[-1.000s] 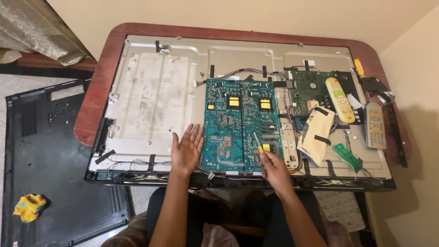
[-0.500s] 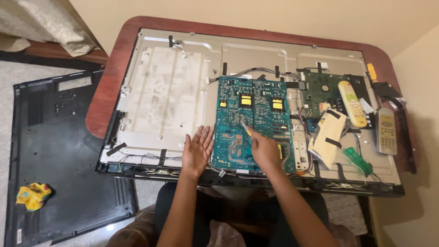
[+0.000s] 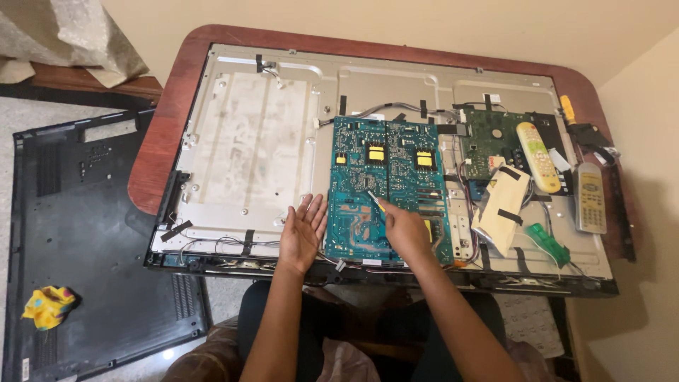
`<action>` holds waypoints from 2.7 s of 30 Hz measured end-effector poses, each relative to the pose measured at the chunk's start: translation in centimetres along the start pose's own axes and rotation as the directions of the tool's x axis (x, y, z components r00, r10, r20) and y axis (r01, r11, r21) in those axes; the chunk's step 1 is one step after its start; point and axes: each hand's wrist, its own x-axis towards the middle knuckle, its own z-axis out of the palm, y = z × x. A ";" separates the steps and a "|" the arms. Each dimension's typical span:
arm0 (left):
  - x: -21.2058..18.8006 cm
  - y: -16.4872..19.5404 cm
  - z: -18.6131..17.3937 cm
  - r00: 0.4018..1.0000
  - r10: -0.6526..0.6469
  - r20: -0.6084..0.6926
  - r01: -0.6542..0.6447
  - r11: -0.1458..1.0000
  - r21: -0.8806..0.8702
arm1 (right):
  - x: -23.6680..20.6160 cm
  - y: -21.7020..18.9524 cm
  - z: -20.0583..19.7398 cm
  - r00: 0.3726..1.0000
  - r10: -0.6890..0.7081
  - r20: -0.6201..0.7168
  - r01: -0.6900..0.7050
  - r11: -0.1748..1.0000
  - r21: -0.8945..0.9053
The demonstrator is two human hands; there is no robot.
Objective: The person uses a yellow-handled screwdriver to probe and adjust components on a green circuit board placed on a disassembled TV chassis. The hands repeatedly touch and manipulate various points on the board while the TV casing and remote controls remain nearby.
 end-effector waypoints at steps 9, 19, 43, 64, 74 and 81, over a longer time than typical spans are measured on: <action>-1.0 -0.3 -0.3 0.968 0.055 -0.245 0.095 0.824 0.559 | -0.1 0.1 -0.4 0.998 0.047 0.046 -0.049 0.998 0.038; -0.1 -0.9 -0.6 0.948 0.225 -0.225 0.000 0.705 0.709 | 0.1 -0.1 -0.8 0.998 0.043 0.049 -0.044 0.999 0.024; -2.9 0.2 4.5 0.930 0.362 -0.062 0.055 0.029 0.998 | -1.0 -0.4 -1.9 0.998 0.011 0.054 -0.009 0.999 -0.034; -2.7 0.2 3.6 0.920 0.390 -0.029 0.026 0.013 1.000 | 0.4 -2.8 -4.2 0.988 -0.029 0.150 0.063 0.973 -0.223; -3.0 0.7 4.0 0.929 0.367 -0.051 0.035 0.050 0.998 | 1.7 -3.5 -4.9 0.982 -0.018 0.186 0.069 0.960 -0.270; -3.2 0.8 4.0 0.918 0.397 -0.025 0.014 0.030 0.999 | 1.7 -3.8 -5.1 0.978 0.012 0.210 0.048 0.960 -0.277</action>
